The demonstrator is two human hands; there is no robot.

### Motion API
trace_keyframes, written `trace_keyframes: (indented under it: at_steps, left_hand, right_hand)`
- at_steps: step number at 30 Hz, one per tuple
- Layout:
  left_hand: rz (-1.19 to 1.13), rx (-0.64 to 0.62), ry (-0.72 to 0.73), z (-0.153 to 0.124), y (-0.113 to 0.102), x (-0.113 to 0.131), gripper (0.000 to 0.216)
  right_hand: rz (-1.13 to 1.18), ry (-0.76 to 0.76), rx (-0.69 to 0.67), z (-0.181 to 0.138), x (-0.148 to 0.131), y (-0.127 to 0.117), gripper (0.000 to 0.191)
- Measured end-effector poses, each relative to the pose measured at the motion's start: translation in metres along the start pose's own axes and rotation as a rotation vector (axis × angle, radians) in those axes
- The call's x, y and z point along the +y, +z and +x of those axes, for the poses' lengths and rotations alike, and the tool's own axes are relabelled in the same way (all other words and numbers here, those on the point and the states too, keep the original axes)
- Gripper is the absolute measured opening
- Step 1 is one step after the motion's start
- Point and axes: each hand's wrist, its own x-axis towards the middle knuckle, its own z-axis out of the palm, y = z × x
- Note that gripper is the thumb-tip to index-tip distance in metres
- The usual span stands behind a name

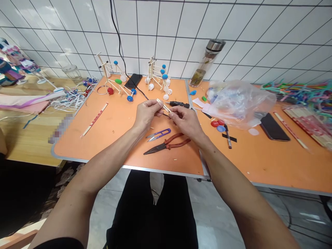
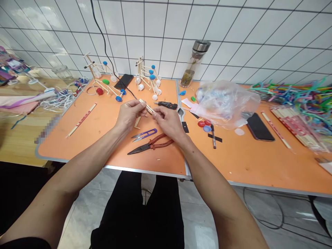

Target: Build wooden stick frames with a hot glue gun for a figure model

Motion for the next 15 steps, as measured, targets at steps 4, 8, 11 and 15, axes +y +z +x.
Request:
trace_keyframes:
  at_steps: [4,8,11,15]
  left_hand:
    - [-0.026,0.028,-0.028,0.0004,0.0,0.0017,0.027]
    - [-0.036,0.056,-0.036,-0.0006,0.0024,0.0024,0.024]
    - [-0.034,0.084,-0.048,-0.0015,0.0042,0.003,0.026]
    - [-0.07,0.095,-0.055,-0.0017,0.0046,0.0023,0.024]
  right_hand:
    - [0.064,-0.022,0.045,0.0003,0.0041,0.0033,0.027]
    - [0.023,-0.008,0.044,-0.0004,0.0028,0.0062,0.026]
    - [0.0,-0.002,0.039,-0.0009,0.0007,0.0065,0.025]
    - [-0.006,-0.015,0.036,-0.0015,-0.0002,0.0058,0.024]
